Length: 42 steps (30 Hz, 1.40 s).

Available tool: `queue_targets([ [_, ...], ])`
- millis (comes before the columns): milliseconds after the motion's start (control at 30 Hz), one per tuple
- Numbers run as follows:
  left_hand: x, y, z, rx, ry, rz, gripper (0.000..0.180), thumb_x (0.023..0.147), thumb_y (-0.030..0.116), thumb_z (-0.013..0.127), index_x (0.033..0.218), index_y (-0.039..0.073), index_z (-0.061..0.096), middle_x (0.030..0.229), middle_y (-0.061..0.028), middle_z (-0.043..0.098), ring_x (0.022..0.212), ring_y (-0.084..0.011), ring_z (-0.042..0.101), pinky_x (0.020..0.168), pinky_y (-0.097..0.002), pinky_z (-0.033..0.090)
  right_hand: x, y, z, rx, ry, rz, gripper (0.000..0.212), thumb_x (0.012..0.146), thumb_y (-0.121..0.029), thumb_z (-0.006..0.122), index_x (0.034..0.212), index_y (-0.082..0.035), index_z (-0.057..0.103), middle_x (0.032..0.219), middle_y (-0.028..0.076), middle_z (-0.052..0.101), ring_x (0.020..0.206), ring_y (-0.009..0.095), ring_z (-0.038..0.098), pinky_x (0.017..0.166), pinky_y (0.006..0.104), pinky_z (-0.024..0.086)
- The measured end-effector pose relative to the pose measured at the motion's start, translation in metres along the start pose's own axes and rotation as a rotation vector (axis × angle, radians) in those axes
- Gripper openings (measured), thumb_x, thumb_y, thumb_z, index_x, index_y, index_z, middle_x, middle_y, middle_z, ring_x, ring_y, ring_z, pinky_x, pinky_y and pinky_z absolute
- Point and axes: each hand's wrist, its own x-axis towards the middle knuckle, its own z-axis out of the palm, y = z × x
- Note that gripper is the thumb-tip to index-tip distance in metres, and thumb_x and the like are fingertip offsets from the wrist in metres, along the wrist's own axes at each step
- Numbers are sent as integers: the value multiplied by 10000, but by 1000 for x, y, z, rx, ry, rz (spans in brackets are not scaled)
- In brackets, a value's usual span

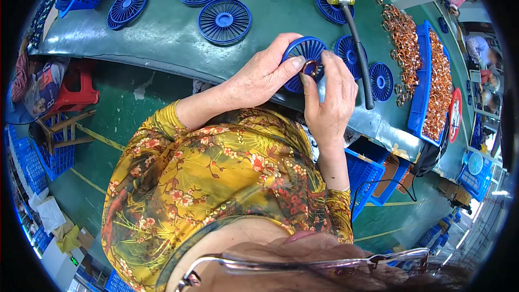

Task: Assembling small circular fan-like components by inserting metal parts and securing them with a mallet.

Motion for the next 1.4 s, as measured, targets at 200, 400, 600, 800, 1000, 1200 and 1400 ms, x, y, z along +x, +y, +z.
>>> queue_targets([
  [200, -9, 19, -18, -224, -343, -209, 537, 924, 361, 599, 1243, -37, 429, 1085, -124, 572, 1025, -155, 541, 886, -307, 456, 1, -7, -35, -132, -280, -292, 384, 748, -199, 733, 1114, -115, 657, 1236, 6, 612, 1248, 227, 501, 1097, 556, 220],
  [400, -9, 16, -17, -272, -419, -208, 546, 896, 328, 643, 1254, -20, 420, 1073, -107, 585, 1009, -146, 558, 872, -296, 466, 3, 7, -35, 34, -367, -319, 404, 753, -165, 725, 1147, -134, 638, 1239, 8, 610, 1259, 253, 490, 1104, 557, 212],
  [600, -4, 7, -9, 566, -49, 353, 464, 810, 90, 687, 1242, 87, 517, 1030, -125, 647, 959, -277, 628, 882, -376, 466, 23, 39, -29, 191, -65, 23, 300, 836, -41, 609, 1133, -13, 632, 1187, 178, 611, 1154, 328, 558, 986, 367, 418],
  [800, 4, -23, -7, 832, 121, 497, 394, 766, 11, 642, 1120, 184, 657, 1149, -100, 648, 1141, -292, 578, 1027, -466, 402, 26, 86, -15, -637, -154, 236, 267, 862, -231, 623, 1050, -42, 615, 941, 138, 615, 876, 330, 567, 771, 433, 446],
  [1000, 1, -17, -16, 816, 0, 317, 370, 765, 206, 721, 1129, 167, 667, 1415, -203, 406, 1338, -380, 350, 1085, -475, 314, 25, 80, -33, -485, -89, 263, 227, 890, -233, 594, 1016, -48, 628, 922, 135, 623, 858, 328, 586, 752, 423, 466],
  [1200, 2, -20, -15, 791, -1, 273, 463, 734, 286, 766, 1157, 144, 643, 1427, -207, 357, 1351, -401, 295, 1076, -452, 325, 16, 17, -82, 408, -51, 547, 275, 978, -115, 450, 1176, 40, 563, 807, 42, 612, 648, 46, 516, 532, 190, 412],
  [1400, 9, -10, -10, 610, 99, 167, 781, 664, 210, 795, 1315, 52, 394, 1301, -206, 440, 1238, -390, 396, 1033, -452, 365, -31, 7, -71, -200, -588, 363, 387, 905, -52, 539, 1289, -14, 510, 1109, 226, 629, 927, 354, 650, 785, 408, 504],
])
